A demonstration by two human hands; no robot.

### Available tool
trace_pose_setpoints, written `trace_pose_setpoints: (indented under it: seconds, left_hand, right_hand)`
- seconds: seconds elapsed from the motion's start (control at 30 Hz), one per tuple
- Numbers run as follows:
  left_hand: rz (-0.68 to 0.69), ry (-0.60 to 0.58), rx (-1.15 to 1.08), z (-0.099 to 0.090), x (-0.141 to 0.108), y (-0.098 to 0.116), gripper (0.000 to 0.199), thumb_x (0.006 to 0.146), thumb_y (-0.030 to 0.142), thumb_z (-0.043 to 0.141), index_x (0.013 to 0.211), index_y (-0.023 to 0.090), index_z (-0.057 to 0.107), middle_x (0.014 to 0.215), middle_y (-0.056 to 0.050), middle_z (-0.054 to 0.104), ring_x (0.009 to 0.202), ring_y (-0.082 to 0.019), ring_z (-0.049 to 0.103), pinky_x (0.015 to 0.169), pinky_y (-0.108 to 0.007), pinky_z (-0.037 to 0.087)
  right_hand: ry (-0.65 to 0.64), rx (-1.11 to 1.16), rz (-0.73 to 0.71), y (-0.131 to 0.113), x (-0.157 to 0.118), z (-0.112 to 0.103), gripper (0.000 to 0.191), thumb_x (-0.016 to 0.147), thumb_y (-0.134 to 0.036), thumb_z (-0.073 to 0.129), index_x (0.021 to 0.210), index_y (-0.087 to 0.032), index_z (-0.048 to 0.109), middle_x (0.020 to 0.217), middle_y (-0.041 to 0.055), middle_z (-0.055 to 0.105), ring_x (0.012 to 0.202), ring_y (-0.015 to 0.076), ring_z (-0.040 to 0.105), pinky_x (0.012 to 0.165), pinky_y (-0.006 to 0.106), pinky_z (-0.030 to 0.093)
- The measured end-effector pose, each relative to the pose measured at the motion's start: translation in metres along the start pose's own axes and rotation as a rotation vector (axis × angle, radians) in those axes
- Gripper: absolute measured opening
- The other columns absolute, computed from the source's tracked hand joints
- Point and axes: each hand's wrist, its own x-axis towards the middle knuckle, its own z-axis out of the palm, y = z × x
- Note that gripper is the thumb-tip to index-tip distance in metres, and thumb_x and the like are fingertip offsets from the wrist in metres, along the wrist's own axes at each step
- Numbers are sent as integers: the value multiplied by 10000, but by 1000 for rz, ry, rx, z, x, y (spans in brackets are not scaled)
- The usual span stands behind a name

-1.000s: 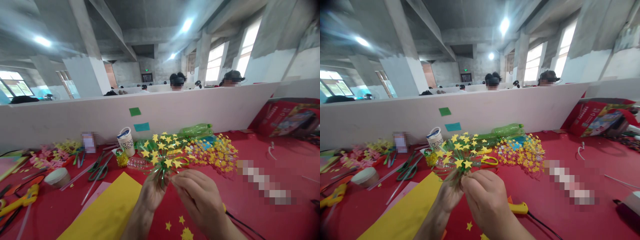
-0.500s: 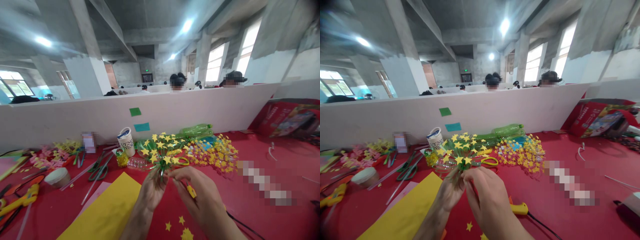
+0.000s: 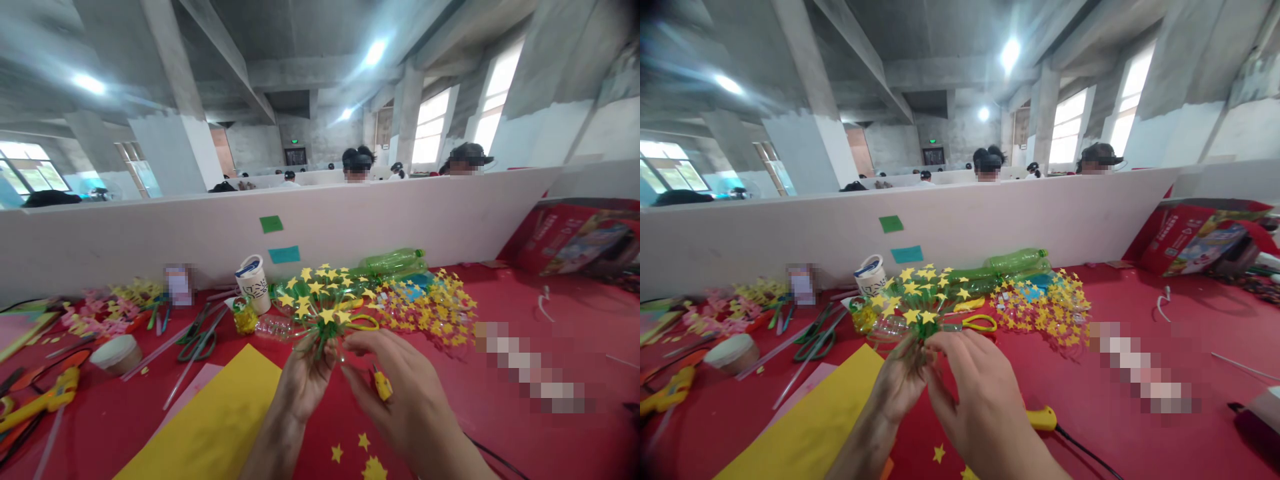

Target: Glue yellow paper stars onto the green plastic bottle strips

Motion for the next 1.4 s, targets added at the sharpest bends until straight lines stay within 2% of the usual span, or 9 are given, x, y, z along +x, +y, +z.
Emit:
trace_pose_setpoints:
  seconds: [0.13, 0.3, 0.43, 0.57, 0.7, 0.83, 1.0, 1.2, 1.4]
  left_hand:
    - [0, -22, 7, -2, 1, -2, 184, 847, 88, 456, 815, 80, 637, 656, -51, 654, 595, -97, 625, 587, -178, 524]
    - [-40, -55, -4, -1, 2, -4, 191, 859, 110, 446, 779, 93, 619, 668, -40, 645, 613, -90, 616, 582, -178, 520]
    - [-32, -85, 1, -3, 3, -3, 187, 868, 129, 443, 822, 97, 621, 716, -46, 656, 632, -96, 621, 590, -189, 523]
    - [-6, -52, 53, -4, 2, 0, 209, 870, 125, 435, 806, 80, 629, 717, -68, 655, 629, -109, 623, 574, -187, 515]
    - [-31, -71, 63, 1, -3, 0, 270, 882, 103, 389, 777, 77, 636, 685, -64, 643, 647, -114, 627, 596, -179, 509]
    - [-9, -117, 39, 5, -6, -1, 321, 896, 95, 352, 735, 100, 629, 636, -32, 618, 624, -99, 616, 574, -166, 500]
    - [-42, -28, 23, 5, -2, -3, 290, 893, 120, 383, 743, 95, 630, 606, -31, 618, 548, -85, 593, 516, -156, 489]
    - [-21, 116, 51, 9, -3, -7, 250, 869, 93, 410, 705, 94, 599, 610, -39, 627, 541, -95, 594, 529, -191, 514]
    - [16, 91, 45, 8, -1, -8, 194, 836, 63, 445, 701, 110, 577, 614, -15, 618, 529, -76, 582, 521, -172, 498]
  right_hand:
    - [-58, -32, -32, -2, 2, 3, 169, 814, -125, 509, 954, -196, 570, 894, 32, 621, 854, 181, 558, 774, 336, 446]
    - [-64, -18, -51, 0, 2, 3, 121, 835, -115, 494, 896, -186, 570, 872, 36, 602, 816, 178, 524, 742, 334, 432]
    - [-123, -37, -55, -1, 6, -8, 135, 818, -130, 521, 924, -194, 574, 904, 38, 599, 856, 187, 510, 776, 350, 419]
    - [-209, -78, -91, -1, 12, -18, 122, 793, -135, 549, 884, -202, 596, 869, 28, 608, 838, 180, 514, 838, 384, 396]
    - [-191, -77, -150, -2, 12, -13, 140, 827, -118, 494, 829, -199, 608, 785, 10, 614, 760, 154, 529, 869, 400, 384]
    - [-156, -38, -144, -2, 9, -5, 157, 843, -107, 470, 858, -186, 605, 884, 31, 636, 828, 156, 548, 813, 349, 433]
    - [-120, -36, -165, 1, 7, -5, 185, 856, -106, 457, 905, -182, 619, 891, 39, 653, 844, 160, 576, 757, 315, 474]
    - [23, -10, -206, 1, 3, -8, 179, 832, -58, 471, 907, -146, 607, 832, 60, 653, 771, 161, 591, 699, 298, 497]
    - [-50, 75, -78, -1, 3, 1, 169, 846, -109, 468, 918, -181, 603, 885, 46, 653, 846, 155, 611, 754, 277, 505]
